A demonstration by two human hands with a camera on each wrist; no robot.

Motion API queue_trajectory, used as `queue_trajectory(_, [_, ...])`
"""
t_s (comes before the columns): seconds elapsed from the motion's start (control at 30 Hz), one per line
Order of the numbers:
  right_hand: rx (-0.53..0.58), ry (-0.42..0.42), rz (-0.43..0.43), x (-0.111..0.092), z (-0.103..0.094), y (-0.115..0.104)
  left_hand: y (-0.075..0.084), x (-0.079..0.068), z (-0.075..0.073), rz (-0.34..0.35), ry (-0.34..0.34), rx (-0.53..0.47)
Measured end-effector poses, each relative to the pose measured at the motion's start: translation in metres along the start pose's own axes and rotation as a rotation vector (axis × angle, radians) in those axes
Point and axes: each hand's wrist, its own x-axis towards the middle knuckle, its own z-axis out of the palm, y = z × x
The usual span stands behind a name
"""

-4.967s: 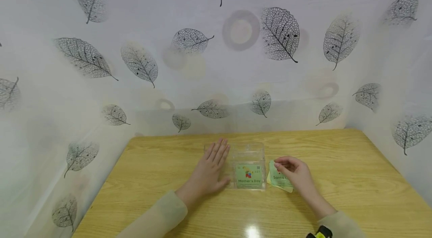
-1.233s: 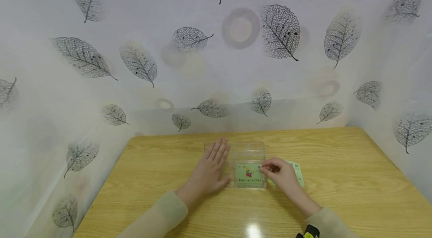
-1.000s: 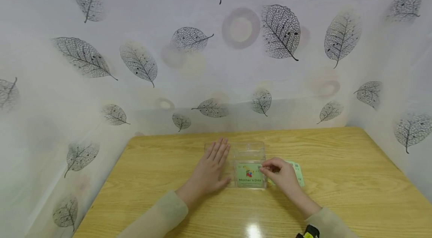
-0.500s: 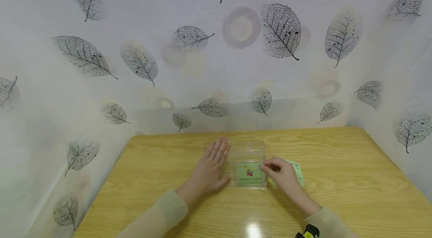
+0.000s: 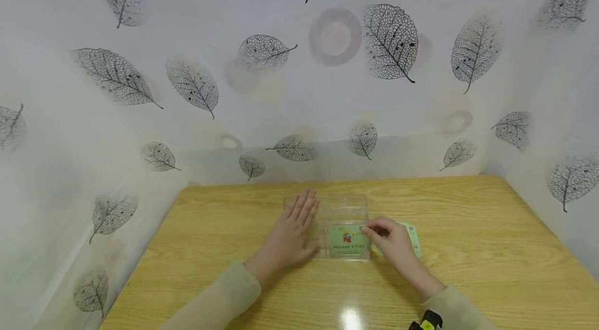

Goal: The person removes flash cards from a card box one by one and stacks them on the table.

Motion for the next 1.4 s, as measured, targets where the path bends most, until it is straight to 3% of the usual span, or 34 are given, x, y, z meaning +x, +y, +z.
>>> queue_trajectory(0.63, [-0.011, -0.010, 0.083, 0.0034, -0.0038, -0.0055, -0.0003, -0.0001, -0.0015, 0.000, -0.031, 0.002])
queue_trajectory(1.0, [-0.003, 0.014, 0.010, 0.0035, -0.0068, -0.0074, -0.0005, 0.0000, 0.0030, 0.001, 0.003, 0.009])
queue_trajectory(1.4, [-0.016, 0.040, 0.036, 0.0052, -0.0085, -0.0107, 0.0000, 0.0008, 0.0044, -0.001, 0.014, 0.029])
